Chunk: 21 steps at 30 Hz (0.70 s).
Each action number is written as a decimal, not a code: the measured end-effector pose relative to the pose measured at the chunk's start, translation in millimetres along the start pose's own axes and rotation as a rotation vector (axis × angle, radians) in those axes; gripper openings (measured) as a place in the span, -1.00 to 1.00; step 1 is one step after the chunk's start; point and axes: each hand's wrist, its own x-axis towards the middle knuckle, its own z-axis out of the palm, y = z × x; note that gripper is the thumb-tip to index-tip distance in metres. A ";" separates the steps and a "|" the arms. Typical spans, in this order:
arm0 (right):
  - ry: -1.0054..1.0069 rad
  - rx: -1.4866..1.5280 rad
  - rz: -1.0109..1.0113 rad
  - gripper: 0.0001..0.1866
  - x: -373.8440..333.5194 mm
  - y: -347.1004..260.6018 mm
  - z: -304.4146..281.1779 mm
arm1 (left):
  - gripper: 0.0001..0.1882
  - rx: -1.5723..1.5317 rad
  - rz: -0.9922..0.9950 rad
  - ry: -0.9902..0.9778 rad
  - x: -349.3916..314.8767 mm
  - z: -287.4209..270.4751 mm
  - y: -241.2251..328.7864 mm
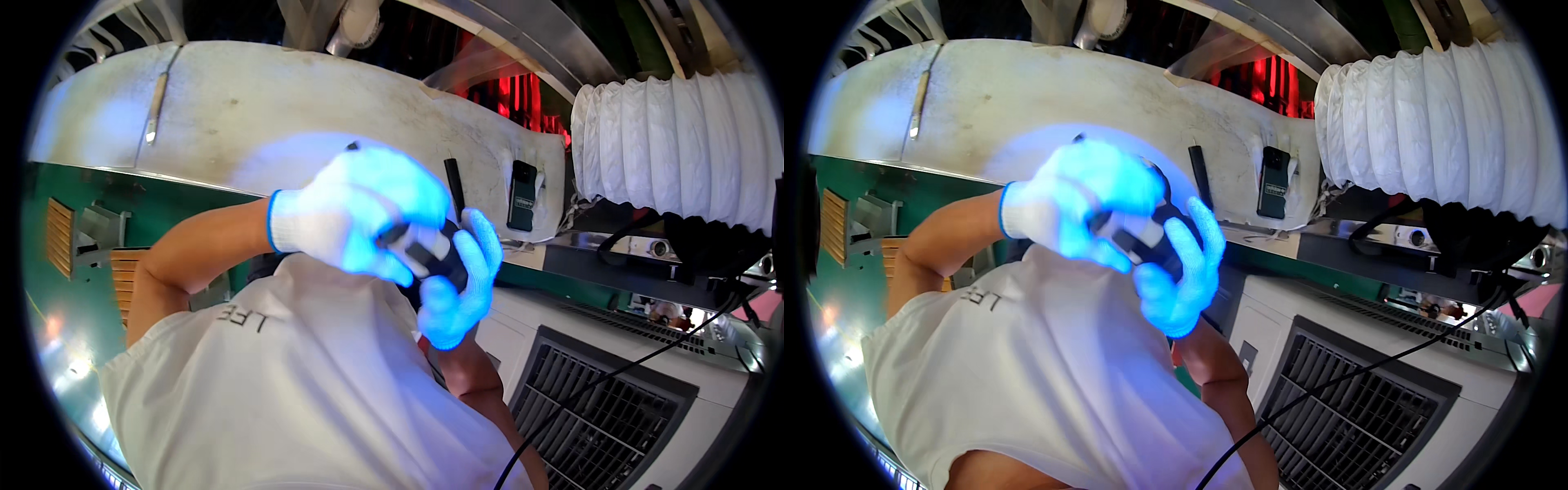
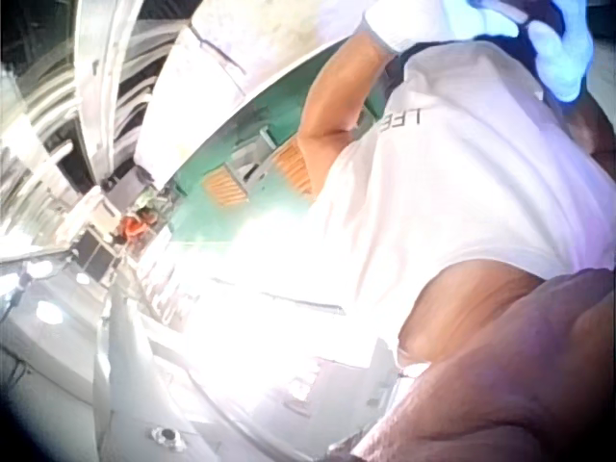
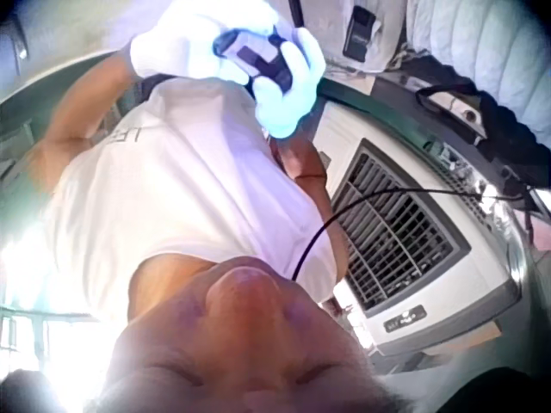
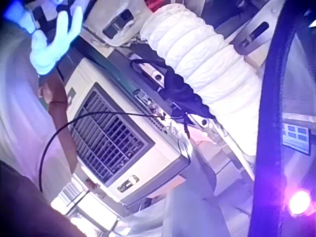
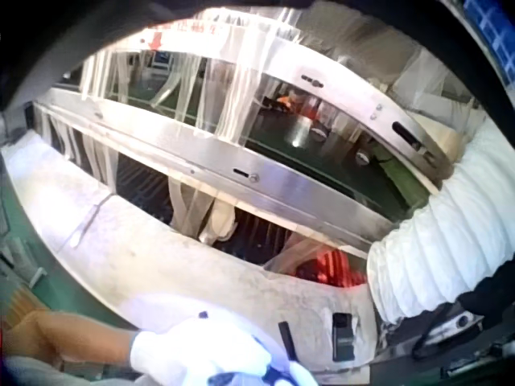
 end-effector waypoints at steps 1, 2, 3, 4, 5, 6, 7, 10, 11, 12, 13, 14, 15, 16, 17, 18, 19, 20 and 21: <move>0.037 0.119 0.006 -0.20 -9.8 6.7 8.6 | -0.14 -0.029 -0.069 0.072 0.2 -13.2 2.2; 0.003 0.238 0.095 -0.13 -12.7 1.0 4.6 | 0.08 -0.019 -0.255 0.157 -9.0 -18.8 14.9; -0.037 0.368 0.168 -0.06 -7.7 -2.8 2.2 | 0.26 0.016 -0.236 0.248 -25.3 -26.9 21.3; -0.071 0.372 0.109 -0.01 -4.1 7.8 -1.1 | 0.28 -0.063 -0.295 0.308 -38.8 -18.3 38.3; 0.032 0.318 0.172 -0.07 -3.4 21.1 7.1 | 0.30 -0.014 -0.329 0.308 -51.0 -5.2 53.9; 0.138 0.257 0.248 -0.11 -3.0 32.5 13.2 | 0.32 0.112 -0.360 0.277 -55.5 8.5 63.3; 0.111 -0.017 0.246 -0.14 5.2 59.4 13.5 | 0.34 0.207 -0.398 0.270 -62.3 19.6 73.2; 0.082 -0.633 0.339 -0.09 9.0 146.0 19.1 | 0.38 0.229 -0.430 0.294 -74.7 18.1 71.1; 0.014 -0.725 0.419 -0.15 8.9 162.1 21.1 | 0.39 0.232 -0.438 0.306 -81.0 15.9 67.4; -0.097 -0.788 0.397 -0.20 0.1 181.9 18.9 | 0.39 0.250 -0.474 0.290 -84.1 9.6 68.9; -0.206 -0.851 0.368 -0.25 -6.7 198.6 20.8 | 0.39 0.267 -0.507 0.277 -87.4 3.6 71.2; -0.245 -0.793 0.404 -0.29 -7.8 204.0 26.1 | 0.41 0.260 -0.586 0.258 -90.9 -1.9 75.4; -0.283 -0.748 0.445 -0.33 -11.2 207.7 26.9 | 0.42 0.255 -0.676 0.241 -92.5 -4.5 77.7; -0.285 -0.725 0.320 -0.39 -10.9 213.5 29.0 | 0.42 0.249 -0.764 0.223 -92.6 -7.6 79.4; -0.292 -0.566 0.445 -0.43 -13.9 217.4 34.7 | 0.43 0.243 -0.851 0.202 -92.4 -11.3 80.7; -0.299 -0.406 0.560 -0.48 -4.9 208.9 37.6 | 0.43 0.281 -0.853 0.190 -92.3 -14.1 79.4; -0.308 -0.246 0.671 -0.52 7.8 193.3 36.5 | 0.44 0.317 -0.855 0.180 -91.7 -16.6 79.1; -0.179 0.255 0.859 -0.62 28.7 140.2 38.9 | 0.44 0.345 -0.862 0.171 -93.8 -17.7 77.3; -0.100 0.494 0.882 -0.63 38.6 116.5 44.1 | 0.44 0.368 -0.861 0.153 -92.8 -17.8 74.5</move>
